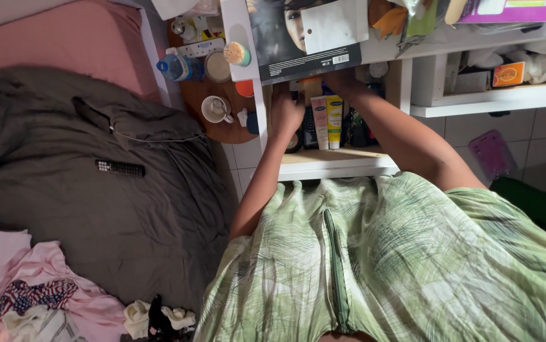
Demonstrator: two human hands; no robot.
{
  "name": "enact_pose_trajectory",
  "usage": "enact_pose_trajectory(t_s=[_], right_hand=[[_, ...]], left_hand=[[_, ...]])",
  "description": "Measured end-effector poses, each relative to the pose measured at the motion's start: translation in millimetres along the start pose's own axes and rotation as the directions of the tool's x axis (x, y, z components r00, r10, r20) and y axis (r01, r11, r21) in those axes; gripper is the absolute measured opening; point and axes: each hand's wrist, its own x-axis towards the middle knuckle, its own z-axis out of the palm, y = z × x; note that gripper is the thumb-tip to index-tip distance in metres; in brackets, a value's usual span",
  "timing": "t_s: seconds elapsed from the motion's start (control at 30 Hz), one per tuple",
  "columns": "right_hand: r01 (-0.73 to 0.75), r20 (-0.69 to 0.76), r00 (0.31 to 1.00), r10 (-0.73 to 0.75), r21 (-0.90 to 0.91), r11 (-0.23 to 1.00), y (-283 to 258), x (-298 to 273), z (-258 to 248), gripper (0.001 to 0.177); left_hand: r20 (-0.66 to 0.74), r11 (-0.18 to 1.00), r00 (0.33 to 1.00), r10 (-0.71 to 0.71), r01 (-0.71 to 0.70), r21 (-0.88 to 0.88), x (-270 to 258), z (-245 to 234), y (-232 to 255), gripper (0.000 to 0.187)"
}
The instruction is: The person removes items from a bedroom drawer, sorts them, and places them back in an organized way. They handle a makeup palette, a paper, and a set of keys, arranging each item within the drawer.
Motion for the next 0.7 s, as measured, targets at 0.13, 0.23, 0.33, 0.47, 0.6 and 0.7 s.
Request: enact_pose_trajectory(t_s=[0.13,0.23,0.33,0.47,0.6,0.7], right_hand=[[-0.018,-0.056,0.998,0.017,-0.019,1.000,-9,-1,7,0.054],[-0.037,-0.099,0.995,0.034,-0.036,0.999,-18,-11,-8,0.054],[0.031,-0.123,0.991,-0.047,-0.128,0.991,-32,-26,-26,0.039],[0.048,-0.154,0.987,-0.048,0.001,0.999,-27,-71,-37,0.025],[0.073,-0.188,0.982,-0.027,0.242,0.968,-25,-148,-54,0.042],[0.016,-0.190,0.979,0.075,0.439,0.898,-25,-199,-73,0.030]], left_hand=[[-0.008,0.996,0.997,0.079,-0.079,-0.029,18,28,-36,0.052],[-0.089,0.989,0.988,0.129,-0.121,0.091,25,43,-55,0.052],[-0.155,0.973,0.966,0.207,-0.187,0.134,33,57,-82,0.049],[-0.309,0.920,0.872,0.378,-0.317,0.230,48,77,-105,0.044],[-0.083,0.999,0.997,-0.004,0.008,0.040,21,37,-53,0.050],[0.006,0.999,0.999,0.037,-0.036,-0.039,-11,3,1,0.035]])
